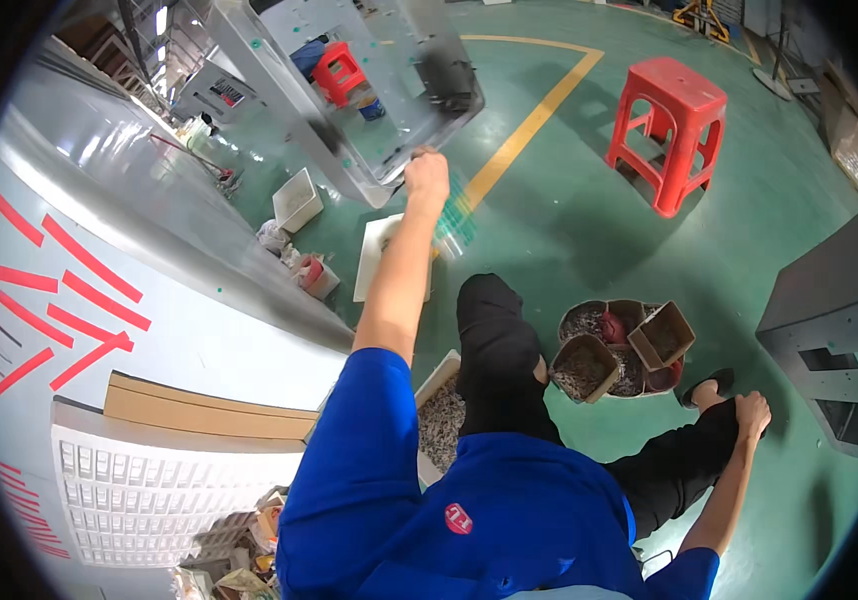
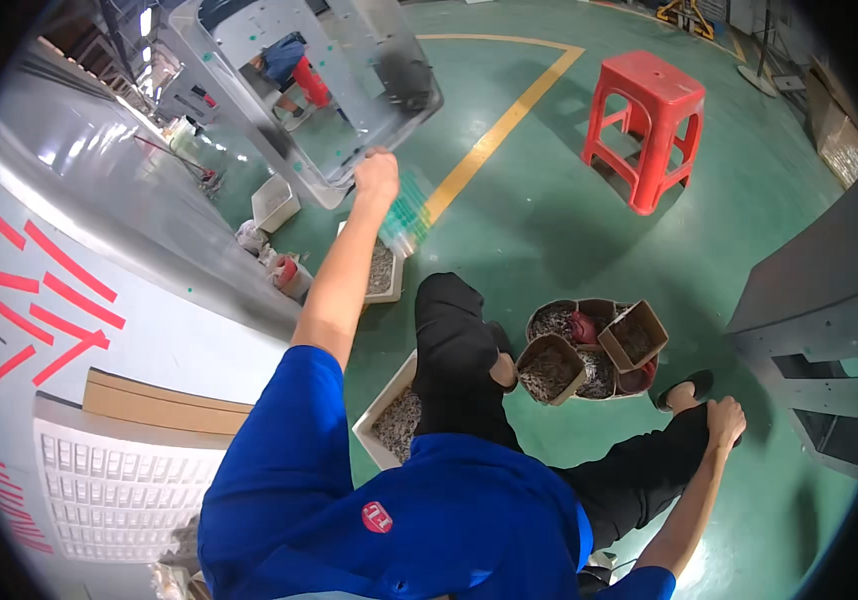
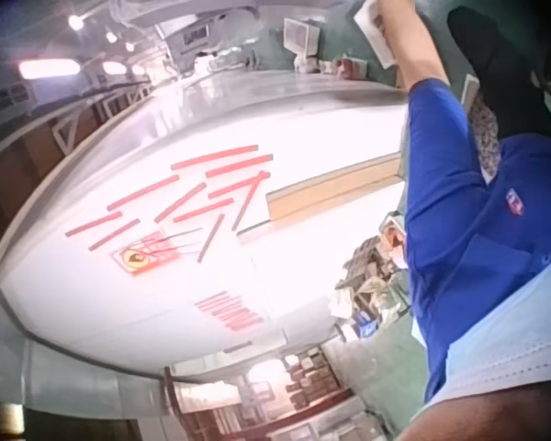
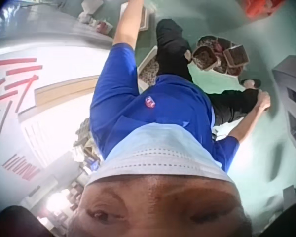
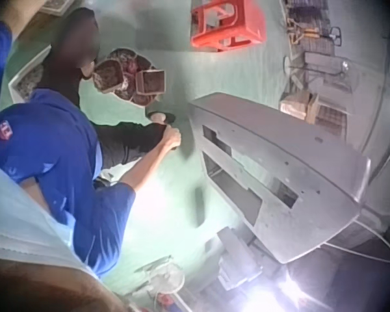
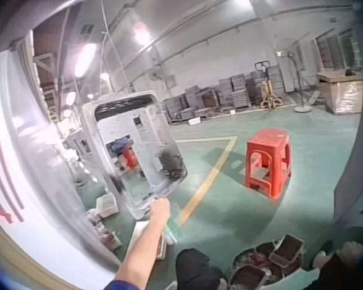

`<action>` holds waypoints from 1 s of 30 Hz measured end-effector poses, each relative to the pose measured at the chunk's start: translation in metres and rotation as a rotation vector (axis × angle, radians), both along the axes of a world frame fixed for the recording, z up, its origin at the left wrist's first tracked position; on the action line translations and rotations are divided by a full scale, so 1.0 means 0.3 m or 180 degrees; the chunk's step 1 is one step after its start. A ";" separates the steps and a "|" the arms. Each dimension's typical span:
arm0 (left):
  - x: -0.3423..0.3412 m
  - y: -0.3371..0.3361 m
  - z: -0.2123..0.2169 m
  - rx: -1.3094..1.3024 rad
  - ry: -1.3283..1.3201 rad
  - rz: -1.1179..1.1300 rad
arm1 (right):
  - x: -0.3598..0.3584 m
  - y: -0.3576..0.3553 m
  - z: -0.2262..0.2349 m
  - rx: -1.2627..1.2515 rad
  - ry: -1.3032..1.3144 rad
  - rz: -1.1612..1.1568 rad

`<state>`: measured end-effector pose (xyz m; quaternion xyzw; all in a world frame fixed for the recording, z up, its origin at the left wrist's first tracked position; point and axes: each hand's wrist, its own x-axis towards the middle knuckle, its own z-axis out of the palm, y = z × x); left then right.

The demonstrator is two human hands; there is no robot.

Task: Apply green circular stickers to the designated spots on a metal frame.

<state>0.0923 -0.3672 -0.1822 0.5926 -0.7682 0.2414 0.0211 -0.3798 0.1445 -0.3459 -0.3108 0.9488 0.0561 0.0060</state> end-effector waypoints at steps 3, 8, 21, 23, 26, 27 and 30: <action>-0.038 0.008 -0.033 -0.0342 -0.0102 -0.0051 | -0.003 0.006 -0.011 -0.0062 0.0120 -0.0019; -0.042 -0.002 -0.062 -0.0654 0.0446 -0.0450 | -0.006 0.019 -0.019 -0.0120 0.0162 -0.0026; 0.175 0.147 -0.016 -0.0682 0.0596 -0.1058 | -0.045 0.039 -0.071 -0.0141 0.0236 -0.0013; 0.217 0.170 -0.009 -0.0586 0.0562 -0.1019 | -0.046 0.030 -0.067 0.0030 0.0196 -0.0063; 0.257 0.196 0.010 -0.0582 0.0709 -0.1109 | -0.053 0.036 -0.062 0.0100 0.0151 -0.0123; 0.282 0.197 0.017 -0.0676 0.0801 -0.1323 | -0.051 0.030 -0.057 0.0082 0.0127 -0.0127; 0.331 0.204 0.026 -0.0569 0.0815 -0.1302 | -0.038 0.025 -0.041 0.0142 0.0030 -0.0113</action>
